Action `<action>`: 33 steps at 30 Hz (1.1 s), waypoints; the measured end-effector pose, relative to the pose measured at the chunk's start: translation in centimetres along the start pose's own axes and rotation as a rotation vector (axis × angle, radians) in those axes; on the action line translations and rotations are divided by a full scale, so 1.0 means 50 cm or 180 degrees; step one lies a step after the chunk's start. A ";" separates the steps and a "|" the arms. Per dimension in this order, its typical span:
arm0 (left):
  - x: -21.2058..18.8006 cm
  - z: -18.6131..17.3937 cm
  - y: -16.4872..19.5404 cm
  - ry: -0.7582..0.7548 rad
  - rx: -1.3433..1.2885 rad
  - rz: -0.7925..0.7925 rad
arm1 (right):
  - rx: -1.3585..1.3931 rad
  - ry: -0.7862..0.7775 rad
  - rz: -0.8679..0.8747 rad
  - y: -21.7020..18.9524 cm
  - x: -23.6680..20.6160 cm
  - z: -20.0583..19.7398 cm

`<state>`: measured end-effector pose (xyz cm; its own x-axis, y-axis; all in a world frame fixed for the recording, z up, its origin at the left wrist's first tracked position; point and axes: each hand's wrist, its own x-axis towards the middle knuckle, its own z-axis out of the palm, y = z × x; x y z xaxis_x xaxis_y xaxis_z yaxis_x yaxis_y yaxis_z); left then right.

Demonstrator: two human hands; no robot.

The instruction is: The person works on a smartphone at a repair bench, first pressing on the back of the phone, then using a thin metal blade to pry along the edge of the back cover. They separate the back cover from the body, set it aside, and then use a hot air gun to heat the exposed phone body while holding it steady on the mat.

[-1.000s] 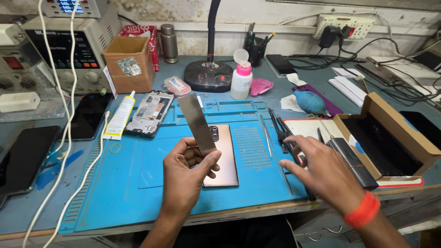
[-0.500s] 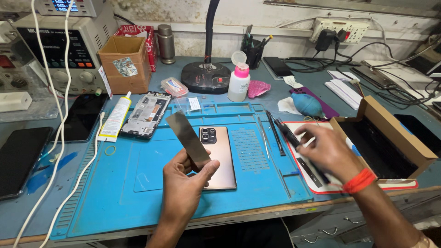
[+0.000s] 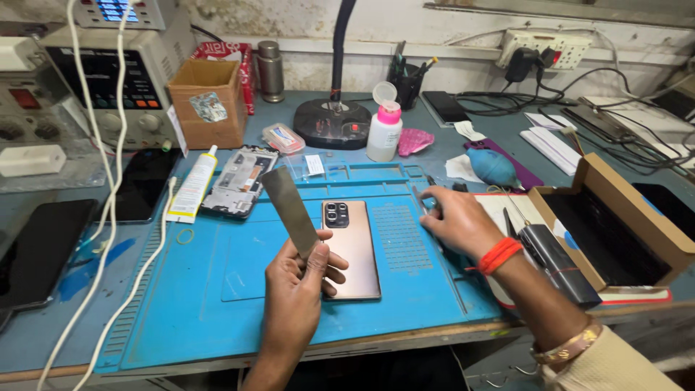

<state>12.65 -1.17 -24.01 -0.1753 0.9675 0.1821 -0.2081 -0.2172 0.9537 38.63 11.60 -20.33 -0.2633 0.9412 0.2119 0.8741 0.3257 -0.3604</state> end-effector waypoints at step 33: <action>-0.020 0.021 0.013 -0.0213 0.0038 0.1035 | 0.2523 0.0370 -0.0306 -0.276 -0.149 0.042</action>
<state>13.68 -2.13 -23.31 -0.1669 0.8543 0.4923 -0.1403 -0.5148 0.8457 27.65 0.29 -18.85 -0.2403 0.9046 0.3522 0.2887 0.4130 -0.8638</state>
